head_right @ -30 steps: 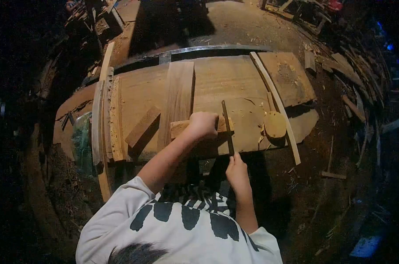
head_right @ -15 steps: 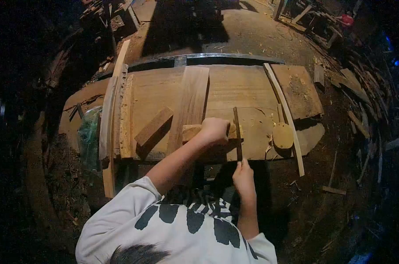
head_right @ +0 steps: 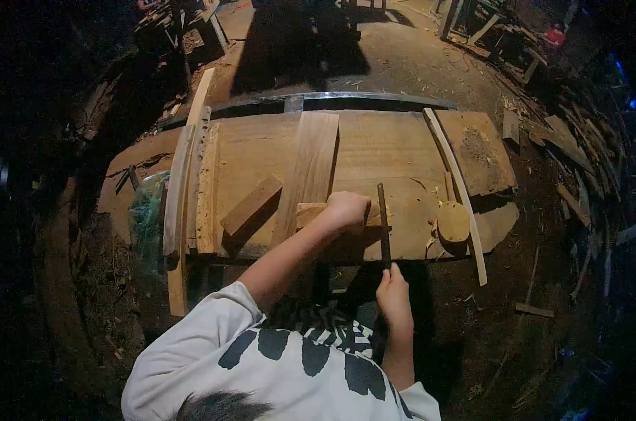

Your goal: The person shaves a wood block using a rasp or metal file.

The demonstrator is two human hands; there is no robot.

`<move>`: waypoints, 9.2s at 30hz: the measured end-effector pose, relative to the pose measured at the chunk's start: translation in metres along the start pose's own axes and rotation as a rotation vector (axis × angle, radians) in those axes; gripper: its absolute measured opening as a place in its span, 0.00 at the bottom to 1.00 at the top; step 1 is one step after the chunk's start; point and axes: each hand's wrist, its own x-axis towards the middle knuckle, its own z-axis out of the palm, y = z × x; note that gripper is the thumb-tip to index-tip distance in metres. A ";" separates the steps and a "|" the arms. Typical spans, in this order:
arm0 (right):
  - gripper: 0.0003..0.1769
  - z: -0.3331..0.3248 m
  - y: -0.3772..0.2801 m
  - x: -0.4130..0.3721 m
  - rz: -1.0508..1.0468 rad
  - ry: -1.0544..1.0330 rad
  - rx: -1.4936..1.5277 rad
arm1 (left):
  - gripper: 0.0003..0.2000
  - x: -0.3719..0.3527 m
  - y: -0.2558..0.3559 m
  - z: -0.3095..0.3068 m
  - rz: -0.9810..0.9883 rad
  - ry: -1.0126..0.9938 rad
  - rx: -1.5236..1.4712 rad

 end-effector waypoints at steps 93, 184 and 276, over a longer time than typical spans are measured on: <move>0.11 0.008 0.030 -0.008 -0.024 0.037 -0.004 | 0.18 0.001 0.003 -0.001 -0.070 0.093 -0.017; 0.14 0.013 0.010 0.053 -0.160 0.058 -0.037 | 0.20 0.010 0.003 -0.004 0.073 -0.036 0.122; 0.15 0.010 0.034 -0.007 0.026 -0.019 0.055 | 0.17 0.013 0.010 -0.006 0.060 -0.073 0.140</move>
